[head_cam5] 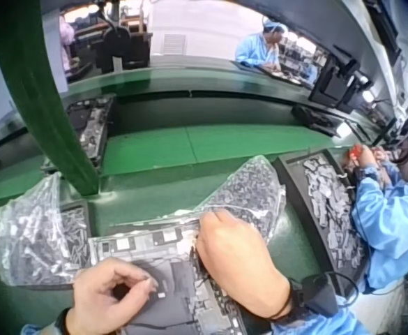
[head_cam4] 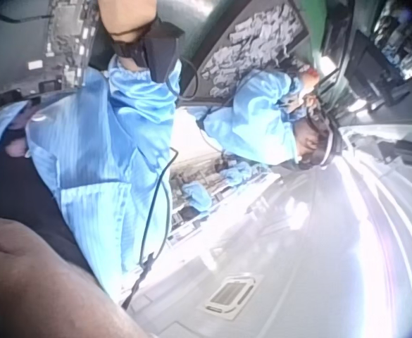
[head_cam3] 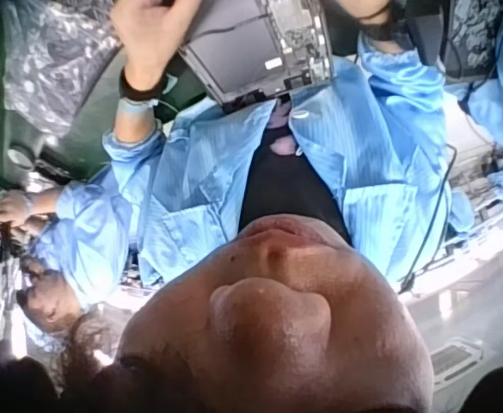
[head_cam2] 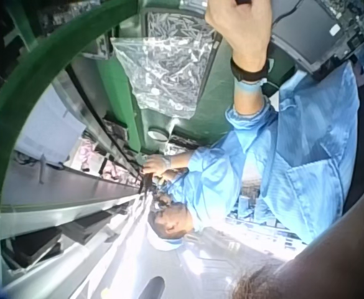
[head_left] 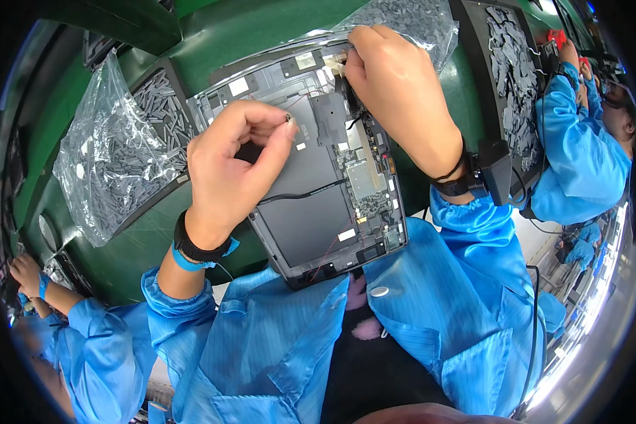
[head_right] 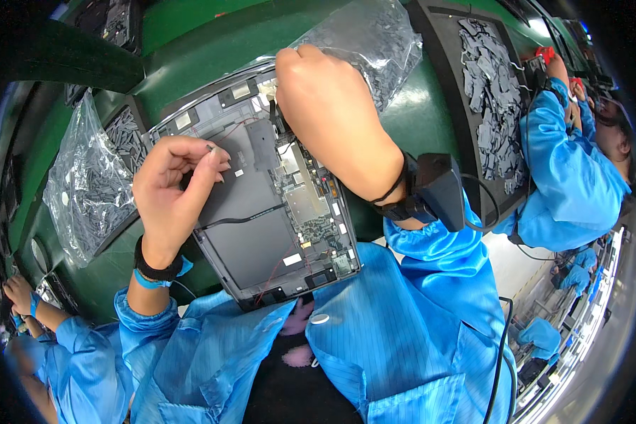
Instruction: The recorder is seen assembling electronic tablets or similar handheld devices on an industrial assembly line, connecting internal components and managing cables.
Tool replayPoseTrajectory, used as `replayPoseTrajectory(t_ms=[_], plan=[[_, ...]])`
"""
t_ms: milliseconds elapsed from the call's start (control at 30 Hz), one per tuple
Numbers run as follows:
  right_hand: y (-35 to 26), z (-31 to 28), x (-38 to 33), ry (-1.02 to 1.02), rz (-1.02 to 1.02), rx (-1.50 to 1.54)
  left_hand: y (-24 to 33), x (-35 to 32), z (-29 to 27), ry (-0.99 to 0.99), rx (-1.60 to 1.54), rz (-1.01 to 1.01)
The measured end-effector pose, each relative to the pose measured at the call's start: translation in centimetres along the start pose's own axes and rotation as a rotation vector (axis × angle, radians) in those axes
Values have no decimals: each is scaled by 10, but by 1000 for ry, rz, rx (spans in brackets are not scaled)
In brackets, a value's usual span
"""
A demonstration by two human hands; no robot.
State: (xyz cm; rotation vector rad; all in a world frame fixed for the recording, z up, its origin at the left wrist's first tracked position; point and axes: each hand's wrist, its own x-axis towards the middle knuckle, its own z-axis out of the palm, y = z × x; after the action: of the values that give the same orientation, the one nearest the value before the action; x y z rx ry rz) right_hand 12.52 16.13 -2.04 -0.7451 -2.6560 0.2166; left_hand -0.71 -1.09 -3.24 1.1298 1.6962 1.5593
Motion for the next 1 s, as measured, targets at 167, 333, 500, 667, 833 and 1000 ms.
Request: replayPoseTrajectory(t_ms=[167,333,500,667,833,1000], plan=[[5,-3,1,45,-5,46,3,2,-1,2,-23,-45],[-11,-33,1,136,-97,448,27,11,-7,-157,-188,-226],[-37,-47,-7,-149,-16,786,39,13,-12,-183,-169,-256],[-38,-19,-12,-62,62,1138,46,12,-11,-186,-134,-243],[-34,-21,-11,-157,308,1725,58,11,-6,-222,13,-186],[-30,-21,-14,-79,326,1710,63,17,-5,-198,-42,-220]])
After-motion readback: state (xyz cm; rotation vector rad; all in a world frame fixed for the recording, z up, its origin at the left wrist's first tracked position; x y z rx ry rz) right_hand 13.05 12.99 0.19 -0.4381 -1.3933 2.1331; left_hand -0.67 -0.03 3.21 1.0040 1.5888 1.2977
